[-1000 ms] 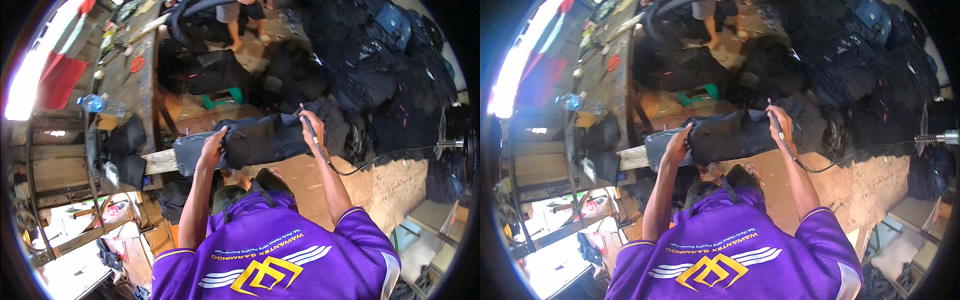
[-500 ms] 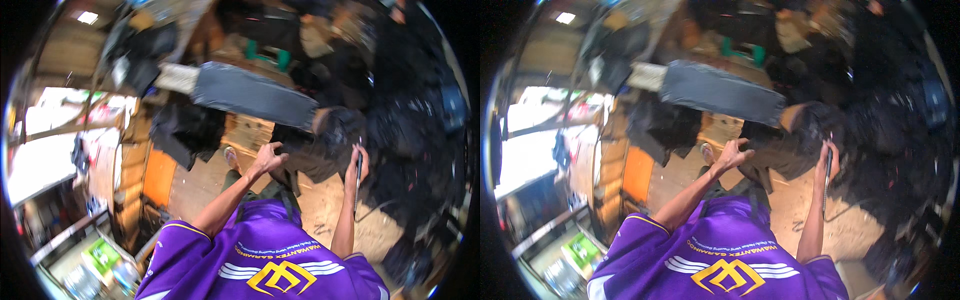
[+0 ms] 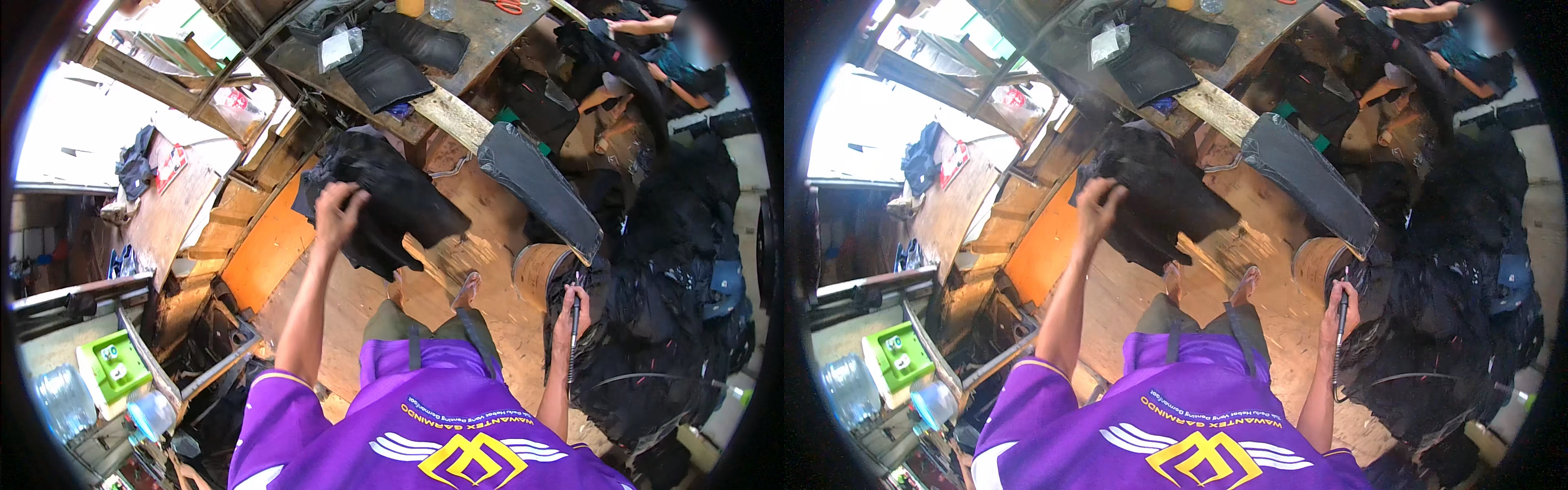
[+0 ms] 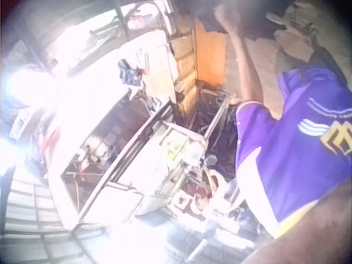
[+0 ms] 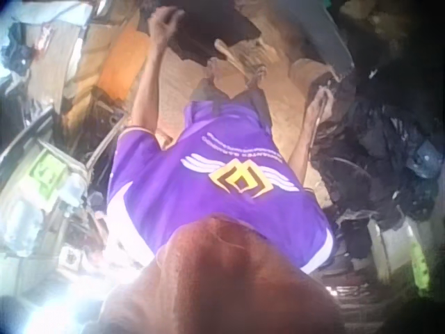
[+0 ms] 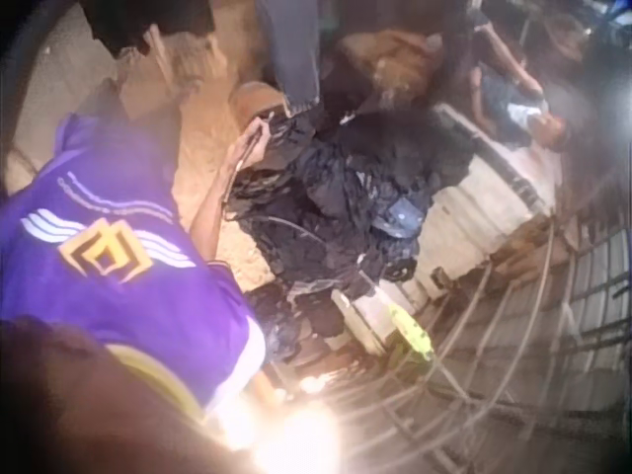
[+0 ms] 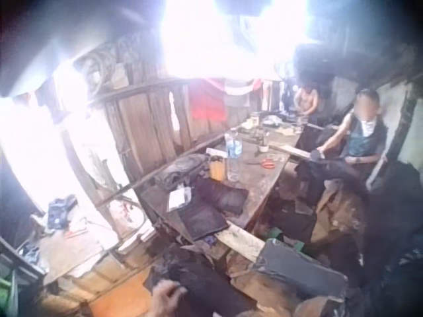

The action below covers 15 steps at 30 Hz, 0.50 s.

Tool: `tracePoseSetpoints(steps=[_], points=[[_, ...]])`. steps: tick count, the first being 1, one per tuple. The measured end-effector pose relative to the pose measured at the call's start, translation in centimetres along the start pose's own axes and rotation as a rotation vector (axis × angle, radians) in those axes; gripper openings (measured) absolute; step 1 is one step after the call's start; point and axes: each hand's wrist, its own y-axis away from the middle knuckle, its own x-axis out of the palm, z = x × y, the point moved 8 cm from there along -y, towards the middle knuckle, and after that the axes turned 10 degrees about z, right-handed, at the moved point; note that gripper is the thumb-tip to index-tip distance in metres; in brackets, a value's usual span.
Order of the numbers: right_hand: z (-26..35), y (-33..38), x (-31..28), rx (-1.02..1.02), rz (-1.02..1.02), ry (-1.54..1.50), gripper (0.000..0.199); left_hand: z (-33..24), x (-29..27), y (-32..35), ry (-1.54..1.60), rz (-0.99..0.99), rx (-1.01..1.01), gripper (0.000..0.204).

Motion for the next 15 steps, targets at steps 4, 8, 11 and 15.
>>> tracePoseSetpoints(steps=[4,8,11,15], points=[[1.7,3.1,1.5,0.02,-0.017,0.045,0.026,14.2,-1.7,-1.9,-0.167,0.073,-0.301,0.103],[1.3,6.0,1.4,-0.002,-0.04,0.204,0.025,23.2,6.4,5.2,-0.101,0.549,-0.574,0.121],[-2.8,8.5,0.7,0.112,-0.075,0.028,0.029,19.4,14.0,13.5,0.13,0.712,-0.412,0.09],[-11.0,12.6,-3.2,0.246,-0.368,-0.069,0.025,11.3,24.2,22.0,0.062,1.242,-0.471,0.083]])
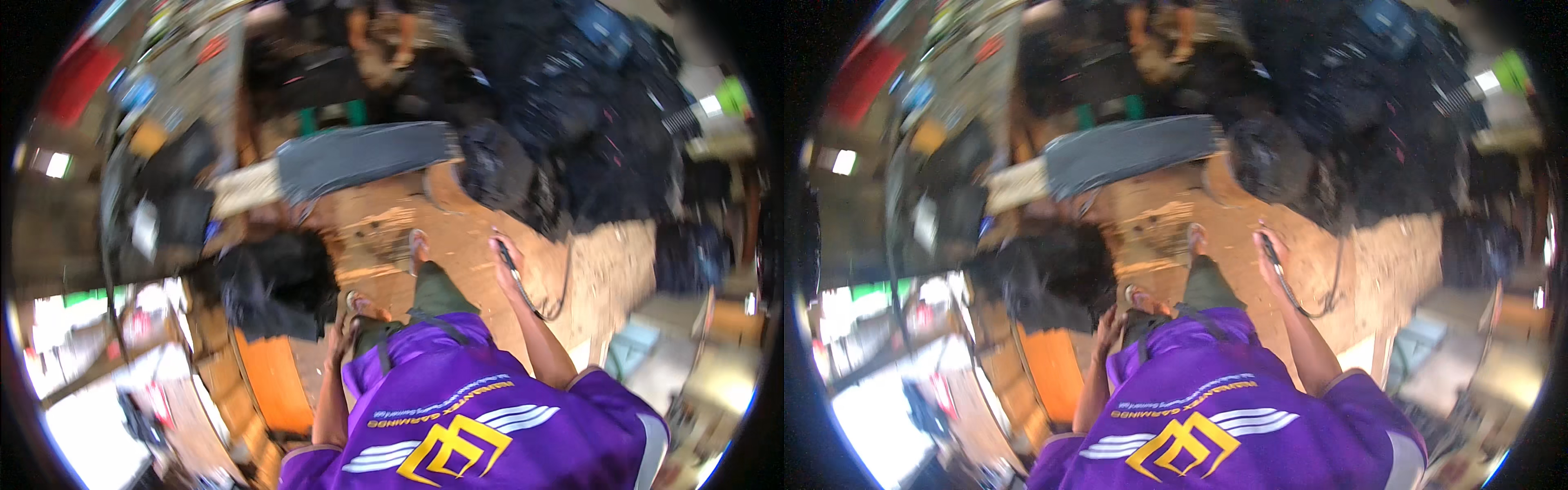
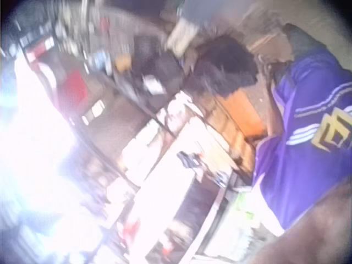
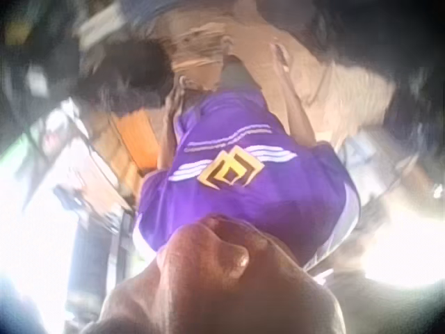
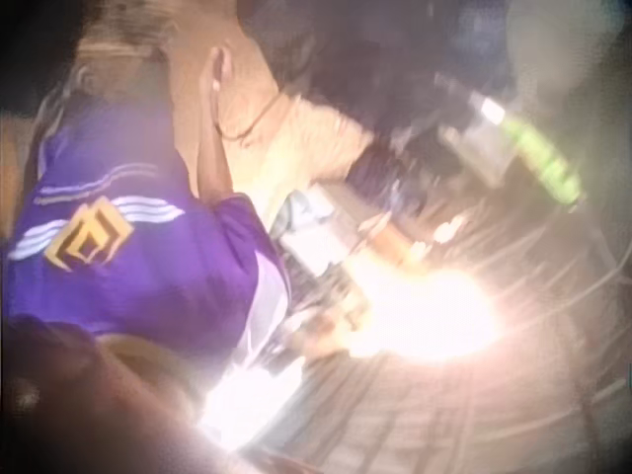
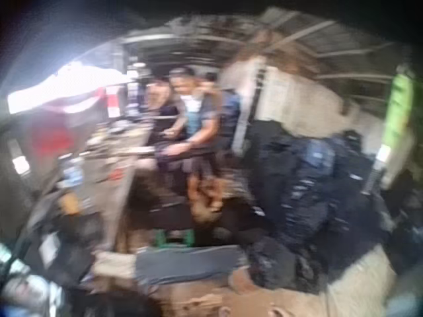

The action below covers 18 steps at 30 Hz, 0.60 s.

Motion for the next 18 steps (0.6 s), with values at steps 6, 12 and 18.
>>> tracePoseSetpoints(steps=[6,12,18], points=[[-10.8,-7.1,-6.0,0.298,-0.168,-0.039,0.026,-17.0,5.3,-9.7,0.134,0.276,0.132,0.052],[-18.0,-23.3,-9.2,0.242,-0.203,-0.155,0.027,-38.5,17.7,-32.7,-0.226,0.138,0.308,0.036],[-25.3,-30.9,-15.3,0.241,-0.213,-0.107,0.028,-52.1,39.1,-55.9,0.531,0.33,0.018,0.118]])
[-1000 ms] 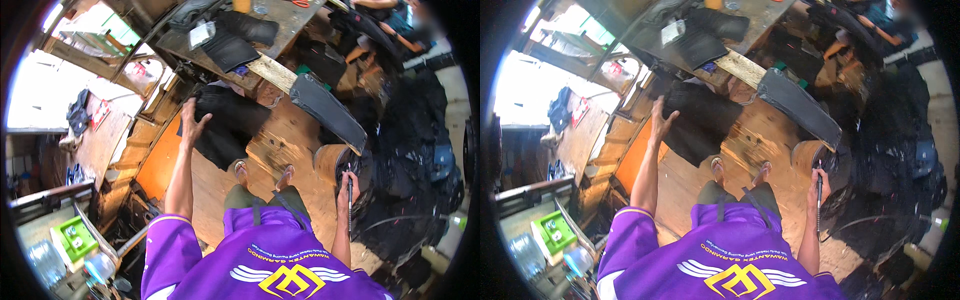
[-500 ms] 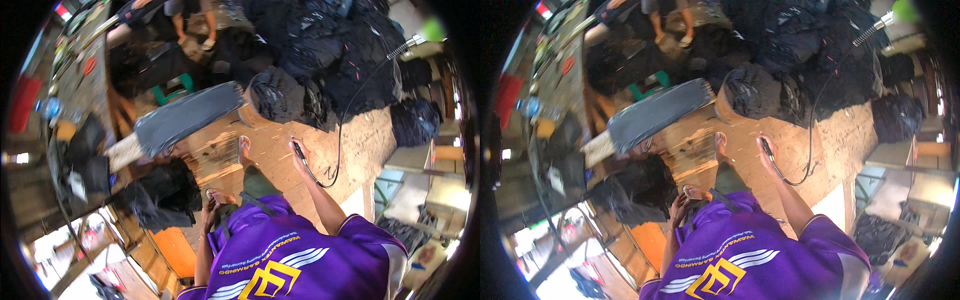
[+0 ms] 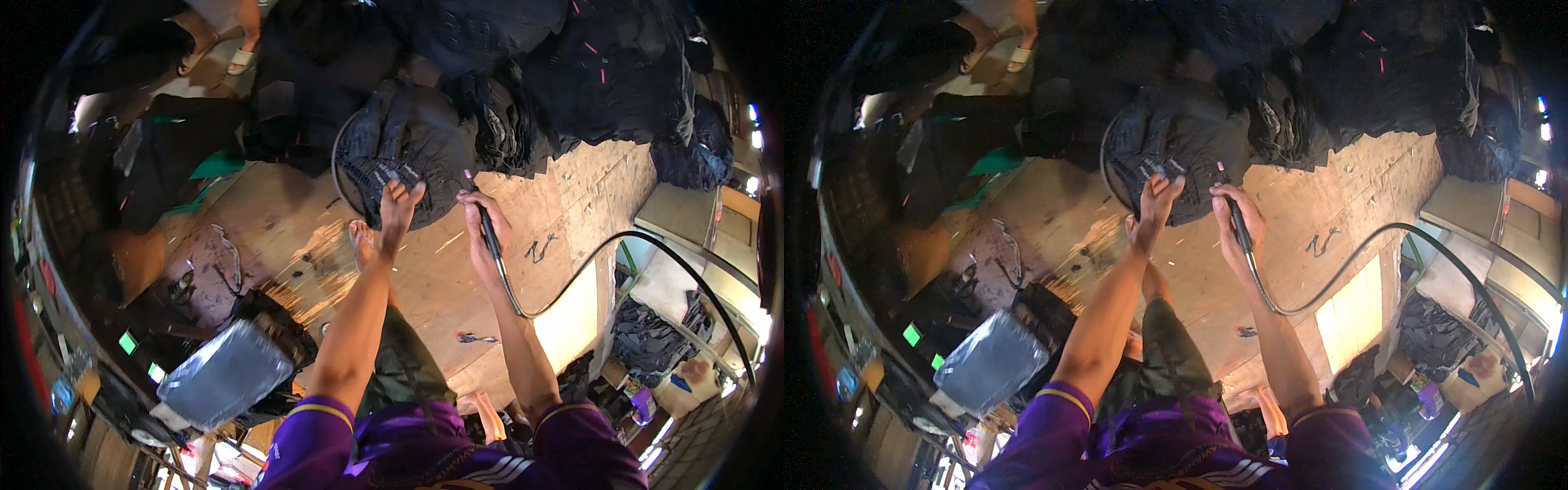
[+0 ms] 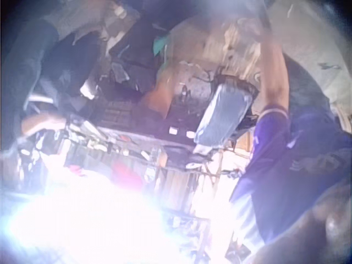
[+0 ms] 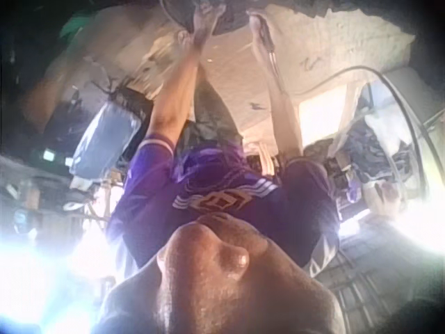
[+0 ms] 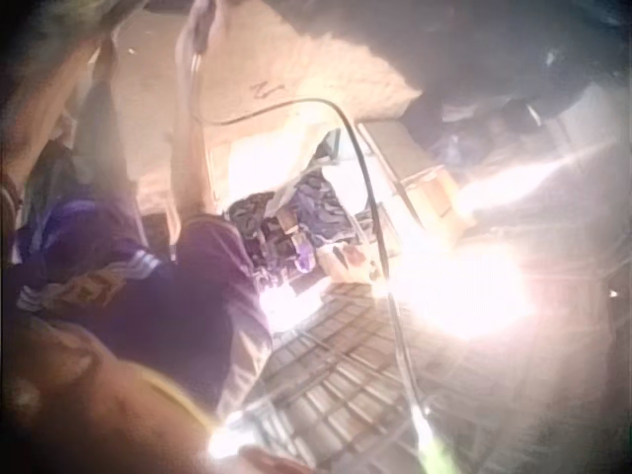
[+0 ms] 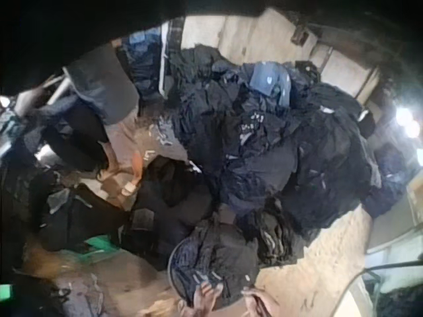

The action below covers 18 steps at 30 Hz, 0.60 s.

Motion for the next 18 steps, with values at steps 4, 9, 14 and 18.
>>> tracePoseSetpoints(steps=[4,9,14,18], points=[[-2.0,-1.9,-3.5,0.055,-0.014,0.093,0.031,-0.5,0.7,-8.1,-0.045,-0.581,-0.271,0.104],[-2.5,-2.3,-4.3,0.12,-0.018,0.141,0.029,-5.0,-0.1,-6.3,-0.324,-0.574,-0.163,0.069],[0.7,-5.7,-3.4,-0.027,-0.025,0.065,0.032,-11.9,1.6,4.3,-0.422,-0.378,0.212,0.061],[6.2,-5.7,2.7,-0.213,0.279,0.033,0.065,-17.5,-0.5,15.3,-0.419,-0.189,0.432,0.029]])
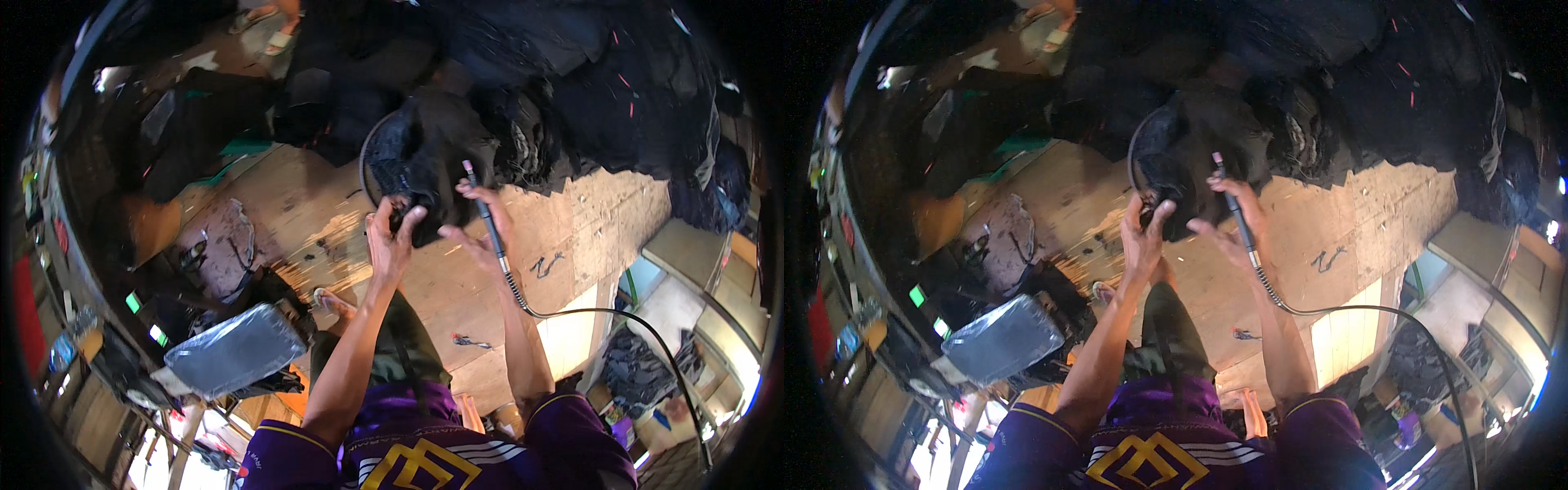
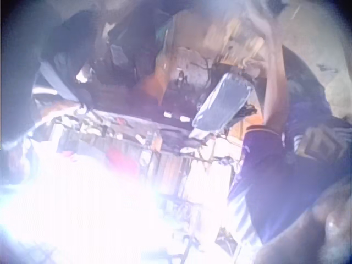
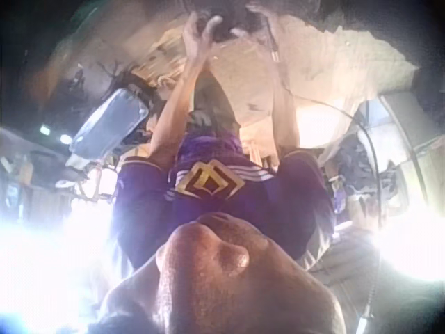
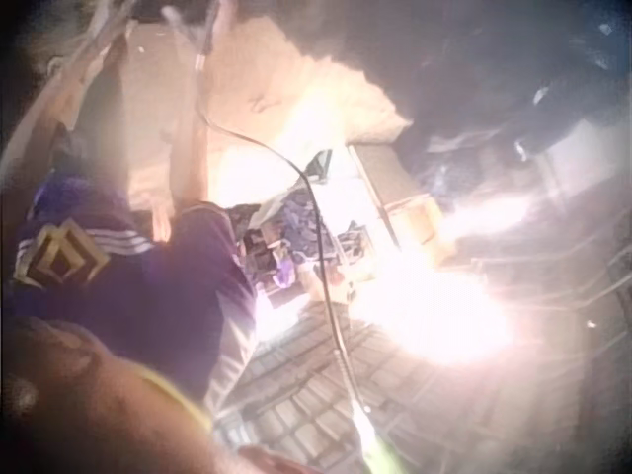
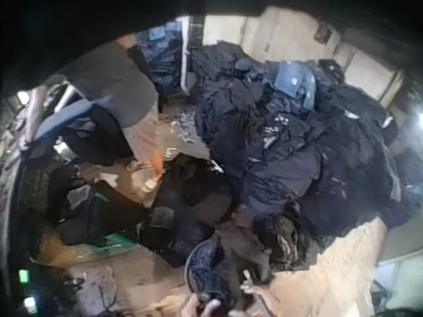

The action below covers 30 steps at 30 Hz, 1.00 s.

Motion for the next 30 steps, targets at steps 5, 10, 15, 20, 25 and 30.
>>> tracePoseSetpoints(steps=[5,10,15,20,25,30], points=[[4.0,4.5,10.7,0.244,0.026,-0.746,0.059,-4.4,-7.3,10.6,-0.133,-0.064,0.005,0.019],[9.8,12.4,14.2,0.199,-0.2,-0.357,0.051,-4.5,-12.7,22.2,-0.209,-0.151,0.021,0.004],[15.1,17.1,15.7,0.008,-0.254,-0.079,0.05,-3.9,-13.9,28.7,-0.647,-0.091,0.288,0.027],[19.0,18.7,17.1,0.023,-0.31,0.13,0.049,-0.2,-13.1,30.6,-0.842,-0.005,0.073,0.043],[21.1,15.6,20.1,-0.064,-0.332,0.2,0.047,3.3,-12.8,27.0,-0.493,0.043,-0.205,0.036],[17.8,7.9,20.8,0.008,-0.375,0.329,0.035,4.5,-12.2,24.9,-0.508,-0.118,-0.173,0.04]])
